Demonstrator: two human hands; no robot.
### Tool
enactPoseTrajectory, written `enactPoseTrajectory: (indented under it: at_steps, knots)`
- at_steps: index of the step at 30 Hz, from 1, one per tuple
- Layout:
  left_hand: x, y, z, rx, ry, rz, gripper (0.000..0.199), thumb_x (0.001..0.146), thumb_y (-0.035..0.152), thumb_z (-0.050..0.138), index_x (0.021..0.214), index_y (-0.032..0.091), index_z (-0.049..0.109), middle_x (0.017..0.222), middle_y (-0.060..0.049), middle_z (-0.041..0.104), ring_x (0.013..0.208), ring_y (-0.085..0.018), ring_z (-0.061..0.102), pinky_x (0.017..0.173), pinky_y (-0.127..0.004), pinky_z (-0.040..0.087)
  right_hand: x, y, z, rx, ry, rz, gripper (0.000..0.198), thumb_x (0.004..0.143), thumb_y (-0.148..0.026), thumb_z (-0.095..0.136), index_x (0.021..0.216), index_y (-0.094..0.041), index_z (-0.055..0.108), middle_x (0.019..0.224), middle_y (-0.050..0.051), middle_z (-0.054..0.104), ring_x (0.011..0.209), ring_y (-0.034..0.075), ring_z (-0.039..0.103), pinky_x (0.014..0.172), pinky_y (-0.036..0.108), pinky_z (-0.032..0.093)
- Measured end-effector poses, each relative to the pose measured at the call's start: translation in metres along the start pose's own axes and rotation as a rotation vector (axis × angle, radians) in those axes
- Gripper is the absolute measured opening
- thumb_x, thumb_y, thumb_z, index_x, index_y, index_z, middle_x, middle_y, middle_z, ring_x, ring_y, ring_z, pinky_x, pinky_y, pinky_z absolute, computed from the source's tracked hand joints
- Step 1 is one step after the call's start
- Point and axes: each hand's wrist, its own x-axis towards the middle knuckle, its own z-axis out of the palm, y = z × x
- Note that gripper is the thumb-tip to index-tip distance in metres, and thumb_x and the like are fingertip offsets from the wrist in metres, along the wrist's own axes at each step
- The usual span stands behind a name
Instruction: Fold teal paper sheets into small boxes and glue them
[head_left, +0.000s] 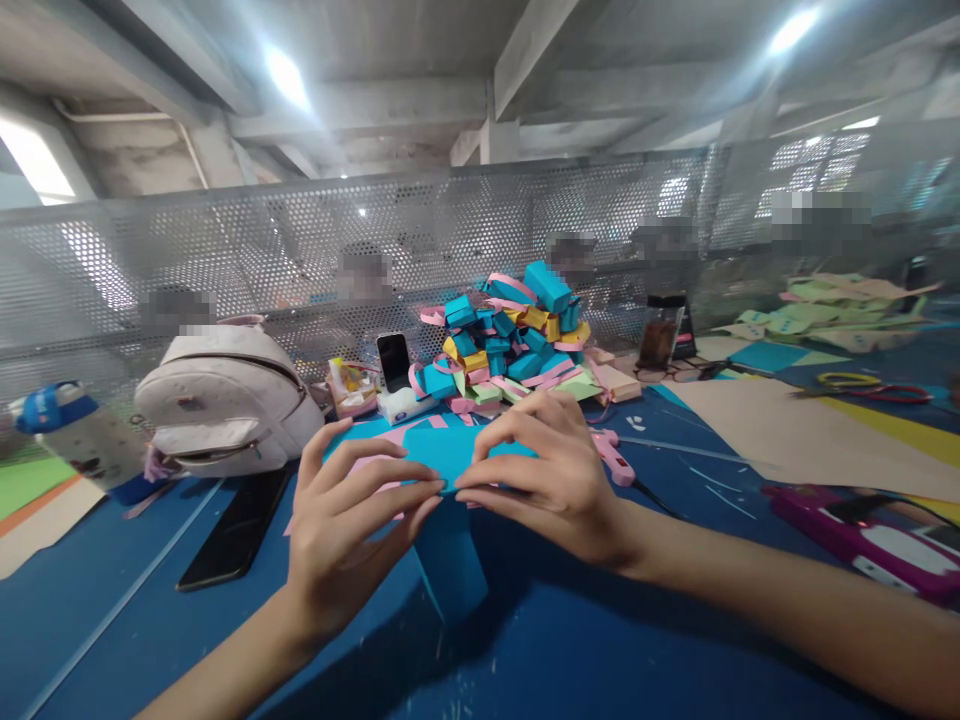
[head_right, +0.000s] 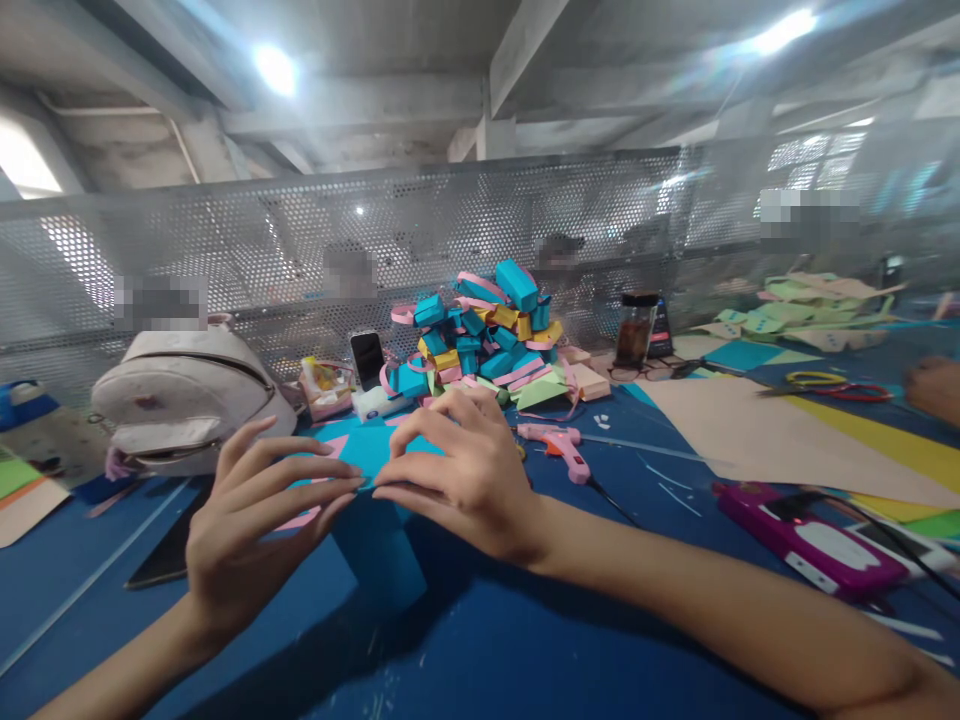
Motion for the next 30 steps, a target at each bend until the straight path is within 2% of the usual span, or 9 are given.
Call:
enactPoseTrajectory:
  at_steps: [11, 21, 30]
  knots:
    - [0.0013, -0.0005, -0.0006, -0.002, 0.006, 0.044, 0.013, 0.083, 0.018, 0.071, 0.089, 0.029, 0.069, 0.086, 0.006, 0.078, 0.085, -0.020, 0.068, 0.102, -0.050, 0.034, 0.0013, 0.0007, 0.0022, 0.002, 0.031, -0.041, 0.011, 0.090, -0.033, 0.066, 0.085, -0.027, 0.075, 0.090, -0.001, 0.071, 0.085, 0.018, 0.052, 0.088, 0.036, 0.035]
    - [-0.0002, 0.0005, 0.0015, -0.015, 0.002, 0.019, 0.012, 0.085, 0.019, 0.070, 0.092, 0.030, 0.070, 0.087, 0.005, 0.077, 0.086, -0.019, 0.068, 0.104, -0.048, 0.033, 0.0017, -0.0015, 0.0017, 0.001, 0.013, -0.056, 0.015, 0.092, -0.032, 0.064, 0.085, -0.026, 0.074, 0.088, 0.000, 0.069, 0.084, 0.018, 0.051, 0.085, 0.036, 0.035]
    - [-0.0044, 0.0076, 0.0045, -0.055, 0.013, -0.022, 0.012, 0.083, 0.018, 0.072, 0.090, 0.028, 0.071, 0.087, 0.005, 0.078, 0.087, -0.019, 0.066, 0.107, -0.047, 0.031, 0.0001, -0.0042, 0.0036, 0.057, 0.041, -0.087, 0.009, 0.089, -0.029, 0.069, 0.083, -0.023, 0.072, 0.086, 0.001, 0.070, 0.080, 0.017, 0.051, 0.081, 0.036, 0.036]
